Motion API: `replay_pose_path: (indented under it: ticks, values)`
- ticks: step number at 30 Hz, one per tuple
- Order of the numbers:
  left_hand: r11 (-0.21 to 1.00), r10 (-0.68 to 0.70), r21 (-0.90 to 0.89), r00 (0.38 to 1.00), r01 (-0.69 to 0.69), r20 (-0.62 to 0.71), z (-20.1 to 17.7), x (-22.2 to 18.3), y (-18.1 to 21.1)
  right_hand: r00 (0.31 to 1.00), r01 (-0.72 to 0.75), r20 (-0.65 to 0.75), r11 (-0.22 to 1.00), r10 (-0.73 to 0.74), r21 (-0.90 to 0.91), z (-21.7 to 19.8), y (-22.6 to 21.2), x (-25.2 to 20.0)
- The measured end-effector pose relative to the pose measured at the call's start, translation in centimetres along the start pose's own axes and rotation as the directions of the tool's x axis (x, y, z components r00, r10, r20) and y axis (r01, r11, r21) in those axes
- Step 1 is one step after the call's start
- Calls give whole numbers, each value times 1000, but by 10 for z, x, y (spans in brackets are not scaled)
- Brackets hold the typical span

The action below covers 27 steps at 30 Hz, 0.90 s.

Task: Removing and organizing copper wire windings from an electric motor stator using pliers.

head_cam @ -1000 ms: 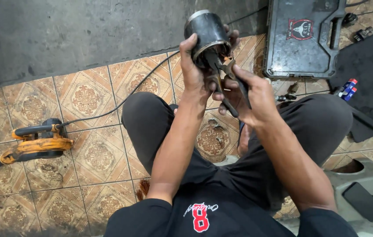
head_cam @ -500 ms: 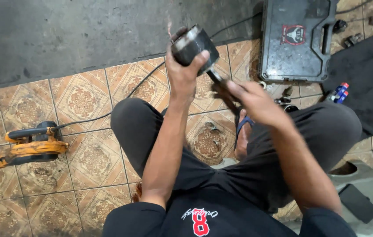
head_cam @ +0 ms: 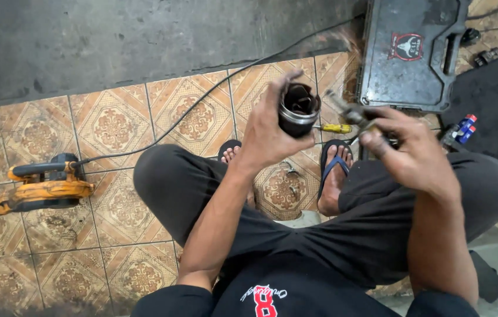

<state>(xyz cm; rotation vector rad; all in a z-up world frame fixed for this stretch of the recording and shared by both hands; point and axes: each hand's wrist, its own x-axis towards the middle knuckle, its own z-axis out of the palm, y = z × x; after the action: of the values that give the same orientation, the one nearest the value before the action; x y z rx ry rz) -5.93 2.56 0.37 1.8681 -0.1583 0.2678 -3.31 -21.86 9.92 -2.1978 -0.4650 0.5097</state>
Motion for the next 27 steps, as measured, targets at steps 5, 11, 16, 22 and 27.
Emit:
replay_pose_path:
  ticks: [5, 11, 16, 22, 27]
  values:
    - [995, 4, 103, 996, -13, 86, 2, -7, 12, 993, 119, 19, 989, -117, -92, 15, 0, 7]
    - [988, -37, 151, 988, 14, 151, 5, -9, 2, 996, 83, 46, 985, -77, -150, 22, -3, 11]
    - [968, 12, 244, 986, -53, 168, 8, -11, -14, 997, 63, 56, 992, -57, -110, 21, 3, 10]
    - [914, 70, 379, 975, -147, 212, 10, -11, -19, 995, 76, 69, 989, -68, -127, 22, 4, 12]
    - [930, 88, 338, 981, -143, 174, 14, -12, -24, 995, 71, 80, 991, -62, -113, 24, 2, 13]
